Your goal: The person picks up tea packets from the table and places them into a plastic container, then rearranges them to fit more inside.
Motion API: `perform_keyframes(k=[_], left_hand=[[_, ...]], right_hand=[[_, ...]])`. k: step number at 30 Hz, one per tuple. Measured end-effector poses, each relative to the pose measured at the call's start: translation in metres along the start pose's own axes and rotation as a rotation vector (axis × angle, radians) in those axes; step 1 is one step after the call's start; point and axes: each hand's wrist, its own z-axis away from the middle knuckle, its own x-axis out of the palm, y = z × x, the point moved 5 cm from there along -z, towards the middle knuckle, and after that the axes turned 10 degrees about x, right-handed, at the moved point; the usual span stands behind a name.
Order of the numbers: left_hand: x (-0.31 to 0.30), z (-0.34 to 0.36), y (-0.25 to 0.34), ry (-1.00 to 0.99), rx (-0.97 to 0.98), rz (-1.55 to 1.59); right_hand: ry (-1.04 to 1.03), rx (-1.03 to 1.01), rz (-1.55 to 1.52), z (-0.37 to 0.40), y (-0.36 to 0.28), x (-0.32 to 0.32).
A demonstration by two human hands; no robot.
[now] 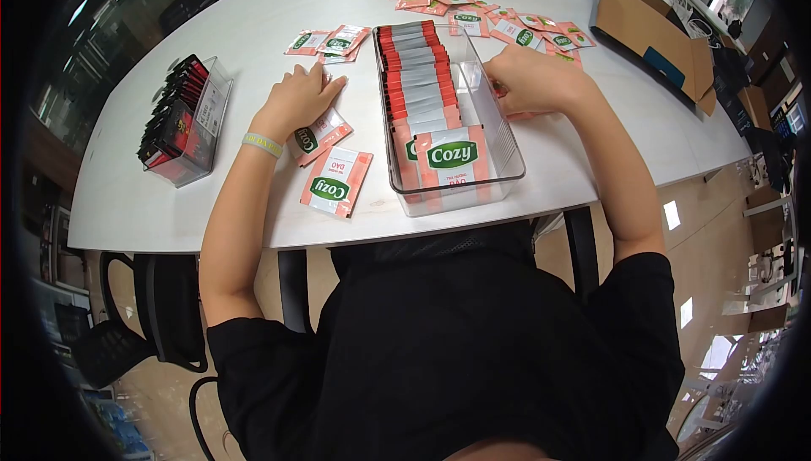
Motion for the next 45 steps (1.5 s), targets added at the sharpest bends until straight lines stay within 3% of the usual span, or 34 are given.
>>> perform_keyframes(k=[3,5,15,18,20,21,24,25,27,28,29,31,33,36,45], left_hand=[[0.000,0.000,0.001,-0.006,-0.007,0.004],[0.000,0.001,0.001,-0.012,-0.013,0.008],[-0.003,0.003,0.005,-0.016,-0.027,-0.024],[0.001,0.003,0.004,-0.006,-0.020,-0.035],[-0.002,0.001,0.002,0.022,-0.011,-0.052],[-0.001,0.001,0.003,0.008,-0.016,-0.045],[-0.001,0.002,0.003,-0.004,-0.019,-0.039],[-0.002,0.002,0.004,0.000,-0.017,-0.045],[-0.004,0.003,0.006,-0.025,-0.026,-0.037],[-0.004,0.002,0.006,-0.050,-0.031,-0.035],[-0.003,0.002,0.005,-0.047,-0.036,-0.031],[-0.002,0.002,0.003,-0.010,-0.008,0.014],[-0.003,0.002,0.004,-0.005,-0.013,0.010],[-0.004,0.004,0.006,-0.016,-0.020,-0.021],[-0.005,0.004,0.007,-0.017,-0.011,-0.036]], right_hand=[[0.098,0.015,-0.061,-0.015,0.010,0.013],[0.251,-0.078,0.029,-0.018,0.007,0.013],[0.082,-0.012,0.014,-0.014,0.003,0.010],[0.187,-0.076,-0.037,-0.018,0.014,0.015],[0.501,-0.101,-0.261,-0.021,0.032,0.003],[0.501,-0.104,-0.257,-0.016,0.031,-0.005],[0.783,-0.226,-0.279,0.012,0.026,-0.046],[0.781,-0.231,-0.275,0.013,0.028,-0.049],[0.773,-0.347,-0.769,0.018,0.036,-0.058],[0.625,-0.429,-0.981,0.021,0.032,-0.059],[0.621,-0.434,-0.977,0.025,0.028,-0.058],[0.452,-0.643,-1.114,0.032,0.007,-0.054],[0.332,-0.640,-1.129,0.036,-0.015,-0.042],[0.323,-0.598,-0.746,0.041,-0.039,-0.034],[0.152,-0.563,-0.746,0.041,-0.044,-0.023]])
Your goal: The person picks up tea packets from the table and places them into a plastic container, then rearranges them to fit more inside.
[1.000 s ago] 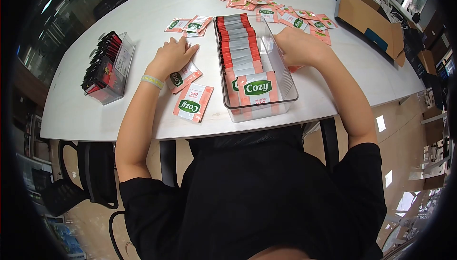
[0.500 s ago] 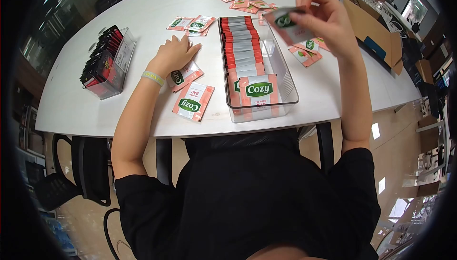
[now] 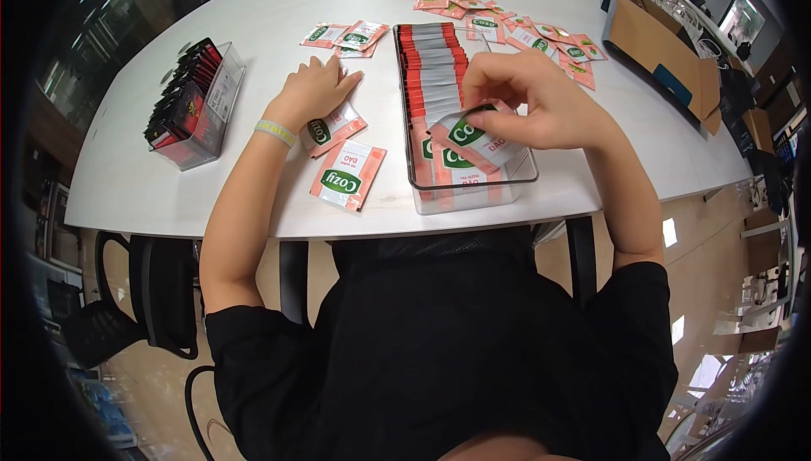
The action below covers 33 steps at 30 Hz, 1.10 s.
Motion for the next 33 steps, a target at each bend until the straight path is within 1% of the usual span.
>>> perform_keyframes(k=[2,5,7,8,10,11,13,17,19,20,22,23,25,26,28,29,31,33], left_hand=[[0.001,0.000,0.000,-0.017,-0.007,0.000],[0.003,0.000,-0.002,-0.002,0.002,0.003],[0.003,0.000,-0.003,0.023,0.005,0.008],[0.002,0.000,-0.002,0.023,0.007,0.008],[0.001,-0.001,-0.001,-0.003,-0.009,0.010],[0.000,-0.001,-0.001,-0.003,-0.010,0.010],[0.001,-0.001,-0.001,-0.042,-0.015,0.010],[0.001,0.000,-0.001,-0.005,-0.004,0.006],[0.001,-0.001,-0.001,-0.019,-0.011,0.004],[0.002,-0.001,-0.001,-0.020,-0.010,0.004],[0.002,-0.001,-0.002,0.005,0.003,0.003],[0.003,-0.001,-0.002,0.003,0.004,0.003],[0.002,-0.001,-0.002,-0.003,-0.002,-0.003],[0.002,-0.001,-0.002,-0.004,-0.004,-0.002],[0.002,-0.001,-0.001,-0.012,0.002,-0.010],[0.002,-0.001,-0.001,-0.012,0.003,-0.010],[0.002,-0.001,-0.001,0.011,-0.002,0.013],[0.001,-0.001,-0.002,0.003,-0.003,0.005]], right_hand=[[0.011,0.017,-0.055,0.000,0.001,-0.001],[0.042,-0.038,-0.150,0.000,0.001,0.000],[-0.010,-0.135,0.027,-0.001,-0.005,0.002],[-0.008,-0.135,0.027,-0.001,-0.003,0.004],[0.020,-0.111,-0.176,-0.003,0.003,0.005],[0.019,-0.111,-0.176,-0.004,0.002,0.004],[0.126,-0.153,-0.035,-0.002,-0.001,-0.002],[0.153,-0.105,0.068,-0.003,0.000,-0.002],[-0.080,-0.116,0.150,-0.002,0.004,0.007],[-0.080,-0.115,0.149,-0.001,0.004,0.007],[-0.140,-0.021,0.304,-0.001,0.009,0.010],[-0.140,-0.020,0.302,-0.001,0.009,0.010],[0.012,-0.124,0.531,0.002,0.004,0.007],[0.010,-0.125,0.530,0.003,0.003,0.008],[0.097,-0.068,0.568,0.003,0.003,0.004],[0.098,-0.068,0.568,0.003,0.004,0.004],[0.021,-0.029,0.627,0.003,0.010,0.005],[0.008,-0.069,0.621,0.005,0.011,0.006]])
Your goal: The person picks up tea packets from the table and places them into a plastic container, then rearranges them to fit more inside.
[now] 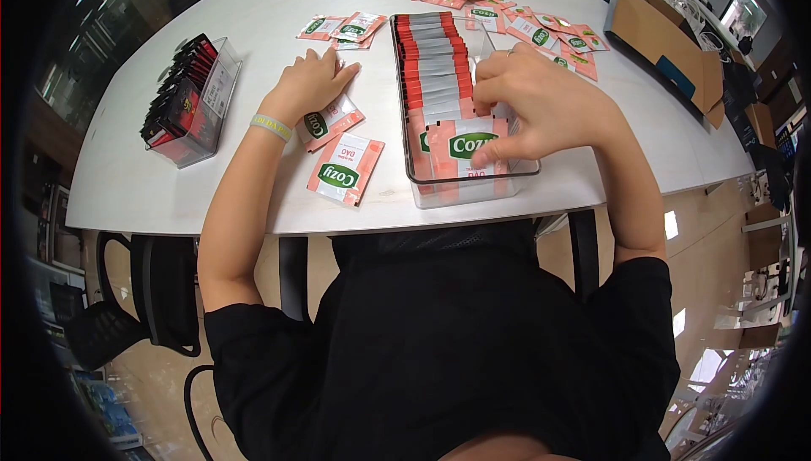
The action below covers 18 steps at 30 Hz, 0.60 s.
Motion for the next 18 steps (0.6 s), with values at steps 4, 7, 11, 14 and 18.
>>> perform_keyframes(k=[4,7,11,14,18], left_hand=[[0.001,-0.001,-0.001,-0.021,-0.004,0.002],[0.001,-0.001,0.000,-0.026,-0.006,-0.007],[0.000,0.000,0.000,-0.037,-0.019,0.004],[0.001,0.000,0.000,-0.035,-0.012,0.010],[0.001,-0.001,-0.001,-0.028,-0.008,-0.009]], right_hand=[[-0.119,0.004,0.032,0.000,-0.007,0.000],[-0.028,-0.005,0.053,-0.001,-0.008,0.002],[0.077,-0.037,0.101,-0.004,-0.016,0.002],[0.126,-0.058,0.099,-0.003,-0.017,0.001],[0.179,-0.016,-0.019,-0.004,-0.007,-0.013]])
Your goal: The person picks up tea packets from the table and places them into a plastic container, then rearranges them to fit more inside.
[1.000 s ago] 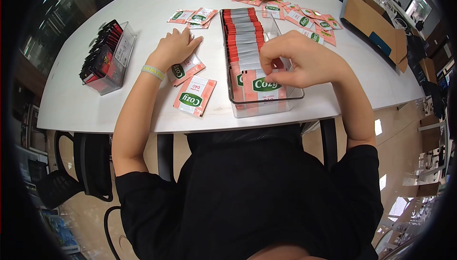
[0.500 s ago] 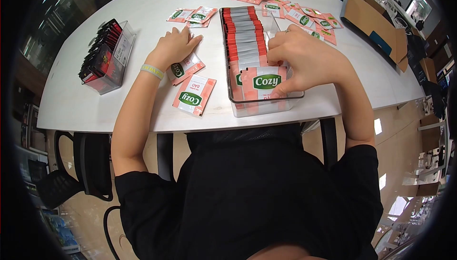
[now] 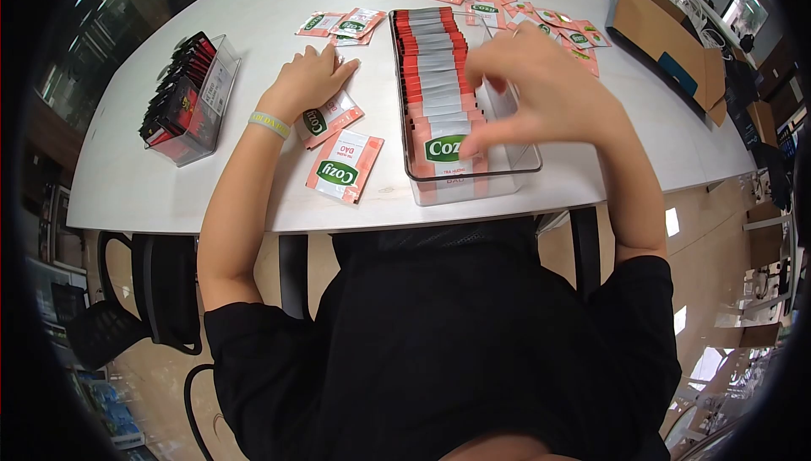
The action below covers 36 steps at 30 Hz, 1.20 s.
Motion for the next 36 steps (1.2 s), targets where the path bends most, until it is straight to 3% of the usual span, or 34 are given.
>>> perform_keyframes(k=[2,4,8,10,11,13,17,20,22,29,31,35,36], left_hand=[[-0.001,0.001,0.002,-0.005,0.002,0.003],[-0.002,0.001,0.002,-0.001,0.006,0.021],[0.003,-0.001,-0.003,0.070,0.038,0.032],[0.003,-0.002,-0.003,0.031,0.026,0.035],[0.002,-0.002,-0.003,0.032,0.029,0.033],[0.003,-0.002,-0.003,0.025,0.026,0.040],[0.004,-0.002,-0.003,0.020,0.027,0.043],[0.004,-0.001,-0.004,0.030,0.027,0.037],[0.002,-0.001,-0.003,0.038,0.034,0.019],[0.003,-0.001,-0.003,0.033,0.032,0.035],[0.003,-0.002,-0.004,0.045,0.034,0.023],[0.003,-0.002,-0.003,0.043,0.028,0.022],[0.002,-0.001,-0.002,0.040,0.027,0.025]], right_hand=[[0.068,0.038,-0.093,-0.001,0.016,-0.011],[0.168,0.302,-0.161,-0.003,0.052,-0.025],[0.198,0.522,-0.045,0.003,0.109,-0.025],[0.070,0.520,0.235,0.009,0.145,0.002],[0.072,0.523,0.235,0.009,0.153,0.006],[-0.277,0.518,0.379,0.011,0.160,0.026],[-0.093,0.586,0.112,0.010,0.153,0.006],[-0.184,0.746,0.256,0.014,0.158,-0.002],[-0.453,1.000,0.377,0.020,0.158,0.001],[-0.255,0.885,0.013,0.014,0.174,0.027],[-0.032,0.755,0.044,0.008,0.161,0.014],[0.132,0.761,-0.094,-0.001,0.150,-0.003],[0.285,0.588,-0.262,-0.004,0.139,-0.012]])
